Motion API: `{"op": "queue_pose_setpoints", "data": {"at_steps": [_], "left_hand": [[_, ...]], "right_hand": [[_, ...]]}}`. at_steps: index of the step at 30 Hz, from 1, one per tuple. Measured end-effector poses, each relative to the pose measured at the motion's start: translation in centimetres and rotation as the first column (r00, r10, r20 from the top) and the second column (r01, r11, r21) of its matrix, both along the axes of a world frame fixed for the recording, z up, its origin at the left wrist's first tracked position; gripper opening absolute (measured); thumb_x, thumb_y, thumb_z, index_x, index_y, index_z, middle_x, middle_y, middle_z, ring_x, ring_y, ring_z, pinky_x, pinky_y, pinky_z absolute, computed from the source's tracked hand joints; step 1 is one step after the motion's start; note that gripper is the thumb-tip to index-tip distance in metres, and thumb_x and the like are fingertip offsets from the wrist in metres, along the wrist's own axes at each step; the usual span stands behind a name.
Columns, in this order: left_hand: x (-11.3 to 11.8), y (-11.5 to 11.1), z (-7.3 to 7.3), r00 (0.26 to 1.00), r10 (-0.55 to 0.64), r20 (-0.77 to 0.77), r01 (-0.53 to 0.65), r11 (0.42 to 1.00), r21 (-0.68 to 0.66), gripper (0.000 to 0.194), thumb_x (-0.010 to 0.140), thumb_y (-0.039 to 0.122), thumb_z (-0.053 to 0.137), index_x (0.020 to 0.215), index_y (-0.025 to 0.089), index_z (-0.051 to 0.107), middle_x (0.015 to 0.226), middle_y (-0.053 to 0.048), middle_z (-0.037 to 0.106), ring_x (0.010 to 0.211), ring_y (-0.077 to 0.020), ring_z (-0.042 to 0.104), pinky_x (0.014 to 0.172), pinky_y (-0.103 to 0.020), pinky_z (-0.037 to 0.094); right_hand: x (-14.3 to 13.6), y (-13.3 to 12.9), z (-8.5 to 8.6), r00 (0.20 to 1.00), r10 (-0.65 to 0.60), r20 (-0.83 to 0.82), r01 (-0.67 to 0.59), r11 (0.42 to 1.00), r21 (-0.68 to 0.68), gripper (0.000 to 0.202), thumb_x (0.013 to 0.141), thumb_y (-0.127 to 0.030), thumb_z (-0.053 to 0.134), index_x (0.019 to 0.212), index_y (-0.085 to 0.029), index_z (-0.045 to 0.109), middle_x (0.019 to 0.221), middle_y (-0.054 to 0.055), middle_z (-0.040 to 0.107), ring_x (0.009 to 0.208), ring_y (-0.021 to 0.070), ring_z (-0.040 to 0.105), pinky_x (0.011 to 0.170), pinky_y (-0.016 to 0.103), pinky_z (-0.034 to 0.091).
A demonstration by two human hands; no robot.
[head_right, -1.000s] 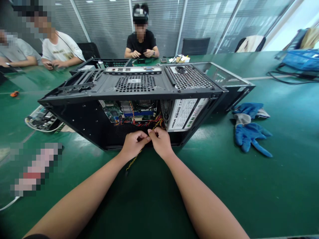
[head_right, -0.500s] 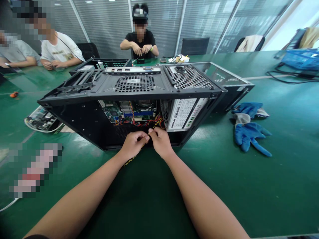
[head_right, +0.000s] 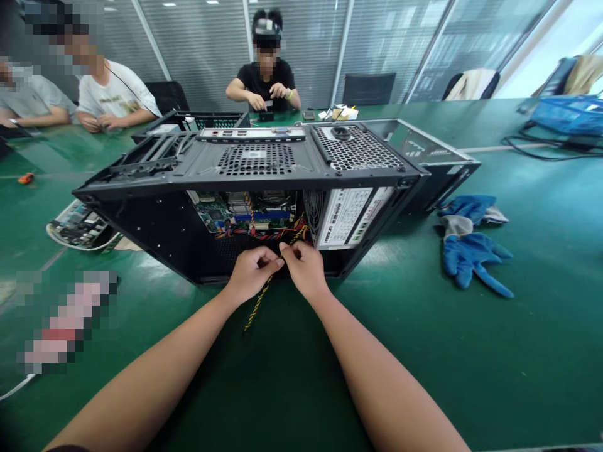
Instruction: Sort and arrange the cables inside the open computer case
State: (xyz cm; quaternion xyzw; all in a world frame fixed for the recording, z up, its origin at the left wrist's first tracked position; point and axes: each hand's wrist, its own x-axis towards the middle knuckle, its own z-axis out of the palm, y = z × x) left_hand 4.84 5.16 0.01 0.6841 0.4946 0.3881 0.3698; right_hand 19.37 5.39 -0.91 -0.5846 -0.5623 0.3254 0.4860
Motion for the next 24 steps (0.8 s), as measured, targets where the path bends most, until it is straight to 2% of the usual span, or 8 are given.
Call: {"op": "queue_pose_setpoints", "data": {"at_steps": [9,17,20,24], "left_hand": [[-0.01,0.07,0.29,0.991,-0.065,-0.117,0.071,0.996,0.05,0.021,0.086,0.027,0.057,0.071,0.016,0.065,0.061,0.001,0.064,0.054,-0.0103,0.052,0.057,-0.023,0.035],[-0.28,0.38,0.69,0.988,-0.134,-0.073,0.134,0.991,0.004,0.025,0.087,0.026,0.054,0.068,0.015,0.065,0.065,0.0,0.068,0.056,-0.0112,0.054,0.058,-0.023,0.036],[-0.22,0.33,0.6,0.992,-0.113,-0.049,0.113,0.994,-0.004,0.022,0.086,0.029,0.057,0.07,0.016,0.066,0.067,-0.001,0.069,0.059,-0.012,0.057,0.058,-0.023,0.038],[0.07,0.1,0.23,0.999,-0.029,-0.027,0.03,0.999,0.015,0.016,0.081,0.031,0.065,0.074,0.017,0.066,0.066,0.0,0.067,0.058,-0.0115,0.056,0.057,-0.023,0.039]], "right_hand": [[0.18,0.26,-0.4,0.993,0.083,-0.08,-0.084,0.996,-0.006,0.038,0.084,-0.043,0.056,0.056,-0.021,0.042,0.046,-0.006,0.037,0.048,0.0108,0.033,0.048,0.027,0.027],[0.27,0.31,-0.89,0.974,0.139,-0.177,-0.142,0.99,-0.007,0.037,0.087,-0.043,0.054,0.059,-0.022,0.041,0.049,-0.005,0.039,0.047,0.0103,0.033,0.048,0.026,0.027],[0.26,0.27,-0.92,0.975,0.128,-0.183,-0.129,0.992,0.006,0.037,0.086,-0.044,0.056,0.06,-0.022,0.042,0.05,-0.006,0.039,0.048,0.0106,0.033,0.049,0.026,0.027],[0.22,0.24,-0.71,0.988,0.092,-0.127,-0.089,0.995,0.034,0.036,0.085,-0.042,0.057,0.059,-0.022,0.043,0.049,-0.006,0.038,0.05,0.0114,0.034,0.051,0.027,0.028]]}}
